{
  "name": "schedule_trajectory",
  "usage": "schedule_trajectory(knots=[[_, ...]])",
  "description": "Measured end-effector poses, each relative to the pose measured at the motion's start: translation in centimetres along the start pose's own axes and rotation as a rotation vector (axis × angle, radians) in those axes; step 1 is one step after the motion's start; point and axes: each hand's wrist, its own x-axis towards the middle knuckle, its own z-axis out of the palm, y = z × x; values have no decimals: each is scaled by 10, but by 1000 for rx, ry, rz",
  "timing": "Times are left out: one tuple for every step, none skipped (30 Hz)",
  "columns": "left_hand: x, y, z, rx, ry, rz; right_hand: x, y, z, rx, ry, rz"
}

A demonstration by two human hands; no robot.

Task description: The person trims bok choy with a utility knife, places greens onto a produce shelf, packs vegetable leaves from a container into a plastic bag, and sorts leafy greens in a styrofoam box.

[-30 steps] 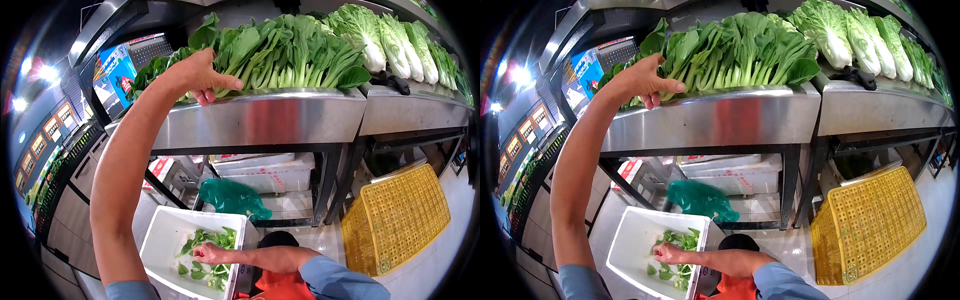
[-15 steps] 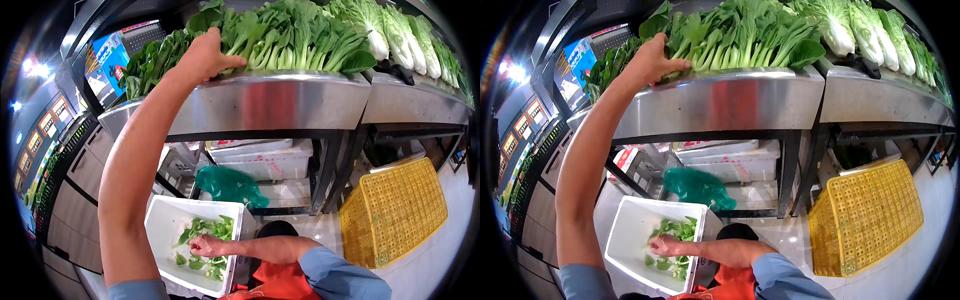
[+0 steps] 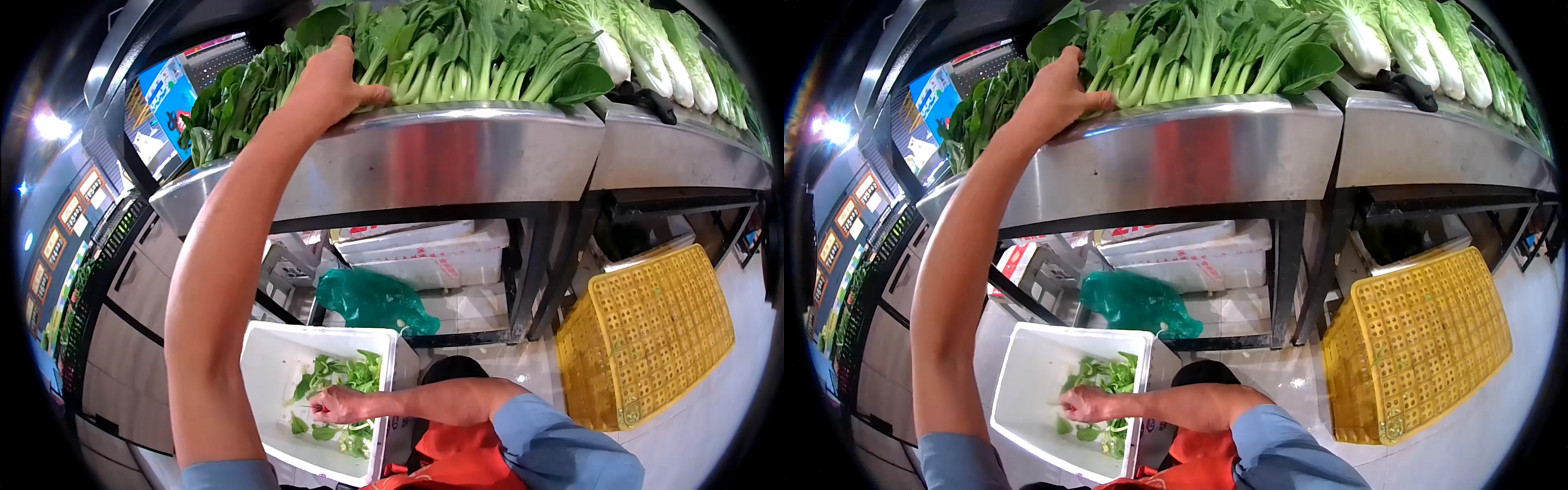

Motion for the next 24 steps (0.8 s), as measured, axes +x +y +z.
schedule_trajectory(knots=[[3, 3, 5, 35, 7, -21, 0, 5, 2, -4, 17, 0], [4, 4, 8, 76, 14, -46, 3, 13, 8, -5, 30, -5], [7, 7, 7, 76, 20, -38, 4, 17, 0, -29, 49, -8], [5, 6, 6, 85, 9, -36, 3, 17, -3, -35, 47, -15], [0, 3, 7, 91, -5, -40, 0, 20, -1, -35, 45, -4], [-3, -4, 6, 83, -6, 41, 2, 25, 2, -39, 48, -6], [-11, 7, -5, 56, -86, -8, 4, 28, 1, -50, 46, -5], [-22, 18, -13, 20, -175, -62, 6, 32, 3, -66, 4, 44], [-24, 26, -24, 4, -249, -112, 3, 27, 4, -81, 15, -11], [-23, 16, -25, -76, -255, -103, 4, 23, 3, -77, -10, -17], [-22, 13, -30, -86, -265, -105, 3, 21, 3, -71, -33, -15], [-20, 11, -35, -87, -271, -110, 4, 22, 3, -57, -36, -44], [-19, 10, -38, -94, -284, -115, 4, 23, 6, -38, -36, -67], [-20, 6, -36, -149, -256, -92, 4, 24, 7, -23, -34, -88], [-24, 11, -38, 44, -109, -36, 0, 20, 4, -41, -37, -58], [-29, 19, -46, 239, 41, 25, -1, 13, -5, -63, -36, -32], [-31, 24, -49, 435, 187, 86, -4, 8, -8, -81, -37, -7], [-32, 26, -47, 440, 230, 111, -5, 10, -8, -66, -10, -28], [-33, 31, -46, 304, 226, 175, -5, 10, -7, -63, -15, -26], [-35, 38, -42, 166, 219, 237, -5, 10, -7, -58, -20, -24], [-35, 47, -39, 28, 219, 300, -5, 11, -9, -60, -26, -22], [-33, 55, -30, -75, 203, 360, -4, 12, -8, -69, -21, -31], [-23, 52, -7, -151, 13, 361, -9, 13, -1, -66, -33, -25], [-14, 49, 2, -93, -20, 382, -4, 16, -3, -79, -25, -37]])
